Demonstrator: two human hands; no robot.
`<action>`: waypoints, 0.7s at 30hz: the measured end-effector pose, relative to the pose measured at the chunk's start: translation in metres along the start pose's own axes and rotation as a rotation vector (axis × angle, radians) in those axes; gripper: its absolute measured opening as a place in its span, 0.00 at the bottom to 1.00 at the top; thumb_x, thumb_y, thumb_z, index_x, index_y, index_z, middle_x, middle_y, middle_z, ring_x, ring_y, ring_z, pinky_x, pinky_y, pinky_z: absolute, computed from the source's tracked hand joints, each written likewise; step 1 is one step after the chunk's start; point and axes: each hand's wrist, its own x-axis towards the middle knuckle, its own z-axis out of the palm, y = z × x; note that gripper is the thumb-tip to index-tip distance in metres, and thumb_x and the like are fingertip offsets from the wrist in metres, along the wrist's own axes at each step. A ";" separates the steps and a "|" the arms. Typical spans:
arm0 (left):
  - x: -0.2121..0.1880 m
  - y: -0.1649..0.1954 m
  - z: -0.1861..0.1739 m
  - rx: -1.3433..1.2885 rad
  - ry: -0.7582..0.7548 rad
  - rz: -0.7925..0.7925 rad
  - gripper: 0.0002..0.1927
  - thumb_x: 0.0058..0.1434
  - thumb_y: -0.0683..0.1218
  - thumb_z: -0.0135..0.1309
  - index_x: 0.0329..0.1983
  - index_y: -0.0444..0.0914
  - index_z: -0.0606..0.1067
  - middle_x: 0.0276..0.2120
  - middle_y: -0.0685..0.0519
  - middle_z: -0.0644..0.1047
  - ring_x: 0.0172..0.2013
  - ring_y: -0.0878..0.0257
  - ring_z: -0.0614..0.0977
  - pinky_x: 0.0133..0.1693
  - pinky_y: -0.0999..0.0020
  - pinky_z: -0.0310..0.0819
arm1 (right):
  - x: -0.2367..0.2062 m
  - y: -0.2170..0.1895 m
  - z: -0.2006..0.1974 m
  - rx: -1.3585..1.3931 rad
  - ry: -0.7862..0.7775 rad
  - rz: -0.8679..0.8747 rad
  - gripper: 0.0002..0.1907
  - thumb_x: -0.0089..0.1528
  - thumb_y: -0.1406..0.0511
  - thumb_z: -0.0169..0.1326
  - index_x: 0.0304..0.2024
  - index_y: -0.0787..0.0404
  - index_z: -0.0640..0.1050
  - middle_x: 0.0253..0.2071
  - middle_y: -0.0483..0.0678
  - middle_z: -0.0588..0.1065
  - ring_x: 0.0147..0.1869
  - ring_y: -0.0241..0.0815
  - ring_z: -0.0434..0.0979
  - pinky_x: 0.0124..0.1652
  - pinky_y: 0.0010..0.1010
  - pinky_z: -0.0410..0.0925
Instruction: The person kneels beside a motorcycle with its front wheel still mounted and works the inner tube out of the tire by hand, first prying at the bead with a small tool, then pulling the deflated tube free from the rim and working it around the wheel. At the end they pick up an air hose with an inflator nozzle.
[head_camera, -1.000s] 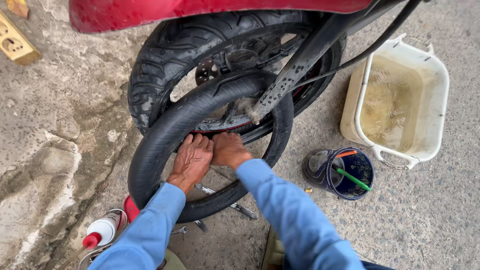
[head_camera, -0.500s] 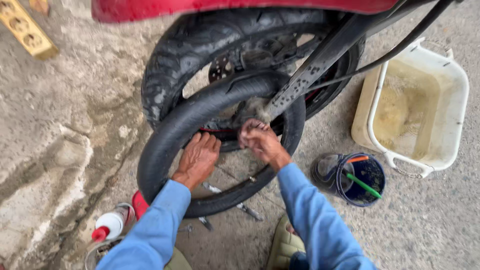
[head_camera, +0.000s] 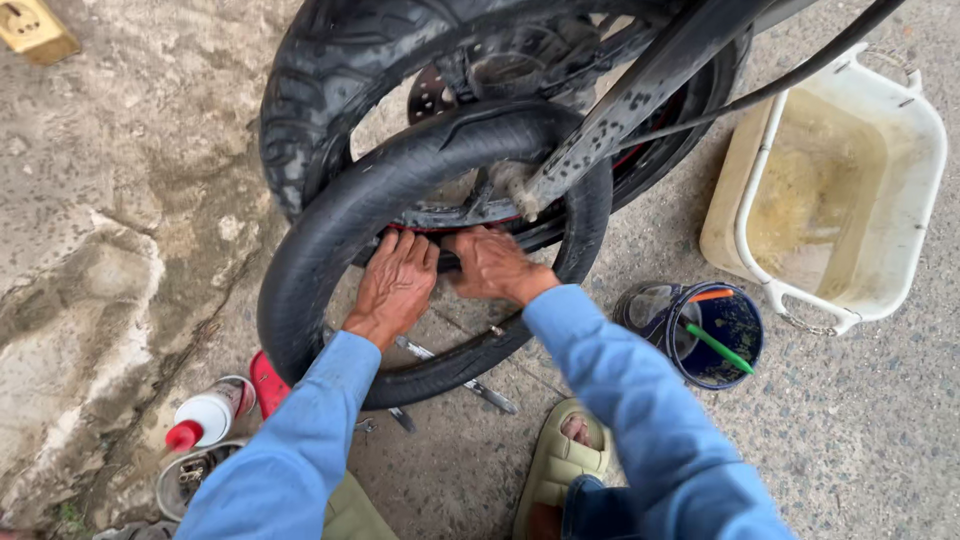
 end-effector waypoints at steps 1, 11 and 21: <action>-0.002 0.000 -0.001 0.034 0.059 -0.008 0.30 0.48 0.48 0.60 0.55 0.33 0.73 0.50 0.45 0.75 0.59 0.50 0.71 0.63 0.54 0.57 | -0.006 -0.002 -0.001 -0.092 0.185 -0.119 0.18 0.51 0.63 0.59 0.42 0.65 0.79 0.41 0.63 0.79 0.48 0.63 0.79 0.47 0.52 0.71; -0.037 -0.005 -0.045 -0.016 0.097 0.199 0.35 0.52 0.43 0.59 0.66 0.37 0.67 0.66 0.43 0.68 0.66 0.48 0.68 0.66 0.50 0.58 | -0.061 0.019 0.036 -0.224 -0.130 -0.223 0.12 0.57 0.65 0.55 0.44 0.61 0.78 0.39 0.58 0.80 0.46 0.60 0.80 0.51 0.53 0.68; -0.117 -0.091 -0.158 -1.243 -0.255 0.108 0.25 0.54 0.52 0.64 0.54 0.40 0.78 0.47 0.49 0.84 0.47 0.58 0.84 0.48 0.64 0.78 | -0.048 -0.034 0.063 -0.087 0.058 -0.129 0.10 0.66 0.58 0.57 0.38 0.57 0.81 0.37 0.57 0.80 0.43 0.58 0.81 0.44 0.46 0.73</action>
